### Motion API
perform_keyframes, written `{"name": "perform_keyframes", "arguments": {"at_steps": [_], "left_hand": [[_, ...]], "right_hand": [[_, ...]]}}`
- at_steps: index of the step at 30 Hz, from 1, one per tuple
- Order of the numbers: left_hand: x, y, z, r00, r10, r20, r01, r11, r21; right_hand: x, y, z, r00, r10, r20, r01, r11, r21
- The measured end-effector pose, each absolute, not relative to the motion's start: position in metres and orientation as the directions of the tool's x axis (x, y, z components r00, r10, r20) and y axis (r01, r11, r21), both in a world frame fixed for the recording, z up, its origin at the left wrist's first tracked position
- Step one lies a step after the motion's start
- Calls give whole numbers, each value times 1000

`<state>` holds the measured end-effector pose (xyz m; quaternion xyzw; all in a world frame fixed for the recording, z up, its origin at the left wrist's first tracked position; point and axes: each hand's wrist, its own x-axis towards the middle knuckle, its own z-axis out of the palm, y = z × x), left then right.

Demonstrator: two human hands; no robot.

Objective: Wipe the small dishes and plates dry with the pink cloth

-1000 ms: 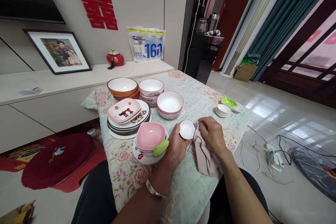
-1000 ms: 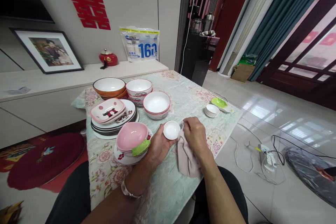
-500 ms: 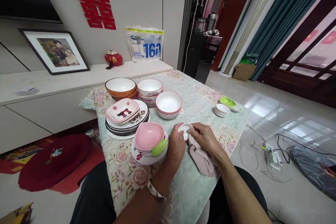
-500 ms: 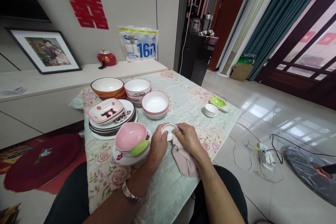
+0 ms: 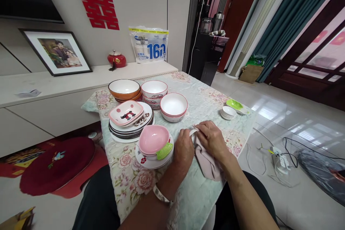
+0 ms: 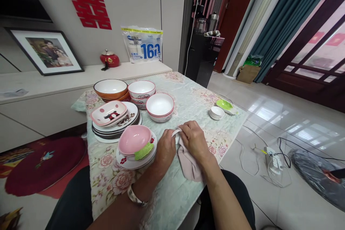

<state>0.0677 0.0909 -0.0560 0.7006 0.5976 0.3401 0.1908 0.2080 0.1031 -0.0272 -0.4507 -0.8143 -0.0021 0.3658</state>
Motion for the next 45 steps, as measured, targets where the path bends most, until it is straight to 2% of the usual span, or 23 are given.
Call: {"name": "perform_keyframes", "arguments": {"at_steps": [6,9,11,15,17,18,20,23,27,30,31,33,36,38,39,40,42,45], "left_hand": [[68,94,-59,-65,945,322,643,-207,738],[67,95,-60,-97,941,323,615,-199,763],[67,95,-59,-73,948,311,628,-199,753],[67,91,-55,34,964,265,699,-212,683],[68,89,-54,62,968,243,726,-211,654],[68,89,-53,67,970,234,737,-207,644],[69,89,-54,64,971,230,750,-199,631],[69,90,-55,28,967,255,739,-191,645],[69,93,-58,-50,946,321,688,-200,697],[68,95,-58,-90,934,345,651,-207,730],[68,95,-58,-89,935,343,649,-207,733],[68,94,-58,-55,945,323,664,-207,719],[68,91,-56,24,961,275,713,-210,669],[68,89,-54,57,968,246,744,-205,635],[68,89,-53,64,970,234,756,-201,623],[68,88,-53,68,972,224,764,-195,615],[68,89,-53,65,974,216,766,-187,615],[69,91,-55,27,965,260,731,-197,653]], "right_hand": [[209,108,-31,-113,928,355,587,351,-730],[207,108,-33,-69,966,251,535,248,-808],[206,107,-35,-71,949,306,594,287,-752],[205,103,-34,-219,808,546,773,486,-409],[204,101,-33,-308,757,576,790,541,-288],[204,100,-32,-333,746,577,787,557,-266],[204,100,-31,-342,751,565,769,569,-291],[205,103,-30,-250,830,499,729,501,-467],[206,107,-33,-113,955,274,582,287,-761],[206,109,-37,-103,986,128,478,162,-863],[206,109,-38,-101,986,133,484,165,-859],[207,108,-40,-92,963,253,576,258,-776],[207,106,-40,-176,844,506,758,444,-478],[206,104,-38,-270,770,578,801,513,-309],[205,103,-37,-303,749,589,803,533,-266],[204,103,-36,-323,739,591,798,549,-250],[202,103,-35,-318,754,575,775,556,-300],[202,106,-33,-195,854,482,716,459,-525]]}}
